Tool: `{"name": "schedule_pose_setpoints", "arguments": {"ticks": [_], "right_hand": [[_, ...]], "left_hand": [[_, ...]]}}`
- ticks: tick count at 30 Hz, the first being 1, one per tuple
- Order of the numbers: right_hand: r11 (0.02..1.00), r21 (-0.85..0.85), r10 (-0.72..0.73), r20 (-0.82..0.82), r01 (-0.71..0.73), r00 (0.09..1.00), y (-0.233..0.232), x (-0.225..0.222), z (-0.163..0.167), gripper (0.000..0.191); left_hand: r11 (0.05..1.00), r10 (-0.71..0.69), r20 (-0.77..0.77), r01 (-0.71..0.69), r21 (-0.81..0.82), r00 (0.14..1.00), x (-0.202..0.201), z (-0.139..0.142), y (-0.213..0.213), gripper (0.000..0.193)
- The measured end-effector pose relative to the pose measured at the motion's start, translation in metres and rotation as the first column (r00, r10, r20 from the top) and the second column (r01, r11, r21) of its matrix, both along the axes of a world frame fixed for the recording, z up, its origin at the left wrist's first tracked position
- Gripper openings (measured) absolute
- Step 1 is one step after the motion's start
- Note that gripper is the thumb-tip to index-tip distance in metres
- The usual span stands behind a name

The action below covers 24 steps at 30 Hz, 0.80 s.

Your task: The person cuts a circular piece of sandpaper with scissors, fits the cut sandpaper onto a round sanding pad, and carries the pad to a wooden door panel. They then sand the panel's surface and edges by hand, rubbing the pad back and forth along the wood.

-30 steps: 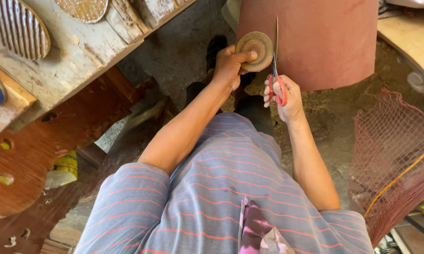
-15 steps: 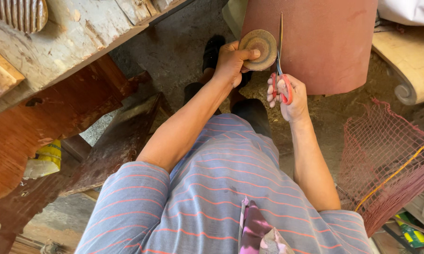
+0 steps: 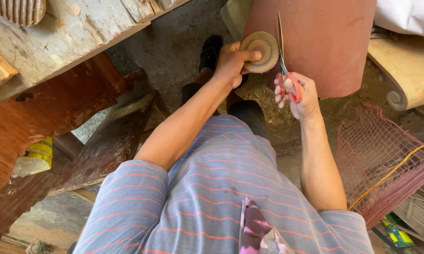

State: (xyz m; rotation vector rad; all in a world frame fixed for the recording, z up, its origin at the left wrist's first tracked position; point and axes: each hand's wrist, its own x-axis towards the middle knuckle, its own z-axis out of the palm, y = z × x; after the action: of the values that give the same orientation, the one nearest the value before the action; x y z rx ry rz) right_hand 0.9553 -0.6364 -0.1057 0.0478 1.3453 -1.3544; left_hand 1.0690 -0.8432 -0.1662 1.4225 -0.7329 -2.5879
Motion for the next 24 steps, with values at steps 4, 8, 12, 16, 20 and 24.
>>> {"name": "schedule_pose_setpoints", "arguments": {"ticks": [4,8,12,16,20,24], "right_hand": [[1.0,0.002,0.019,-0.008,-0.019,1.0,-0.001,-0.004,0.001,0.044],[0.996,0.015,0.085,-0.005,-0.085,0.996,0.001,-0.016,0.006,0.044],[0.99,-0.019,0.143,0.0,-0.143,0.99,0.001,-0.031,0.013,0.046],[0.985,-0.026,0.174,0.032,-0.173,0.984,-0.002,-0.043,0.022,0.053],[0.974,-0.107,0.213,0.108,-0.202,0.971,-0.005,-0.055,0.027,0.063],[0.968,-0.113,0.239,0.122,-0.226,0.963,-0.008,-0.058,0.022,0.064]], "left_hand": [[1.0,0.003,-0.02,-0.002,0.031,1.0,-0.001,0.004,-0.001,0.021],[0.999,-0.002,-0.013,0.003,0.042,1.0,-0.004,0.003,0.0,0.021],[1.0,-0.005,-0.008,0.005,0.017,1.0,-0.009,0.001,0.004,0.018],[0.999,0.018,-0.012,-0.017,0.031,1.0,-0.012,-0.001,0.007,0.016],[0.999,0.01,-0.006,-0.01,0.035,1.0,-0.009,-0.004,0.006,0.014],[0.997,0.004,-0.02,-0.003,0.074,1.0,-0.003,-0.012,0.002,0.015]]}}
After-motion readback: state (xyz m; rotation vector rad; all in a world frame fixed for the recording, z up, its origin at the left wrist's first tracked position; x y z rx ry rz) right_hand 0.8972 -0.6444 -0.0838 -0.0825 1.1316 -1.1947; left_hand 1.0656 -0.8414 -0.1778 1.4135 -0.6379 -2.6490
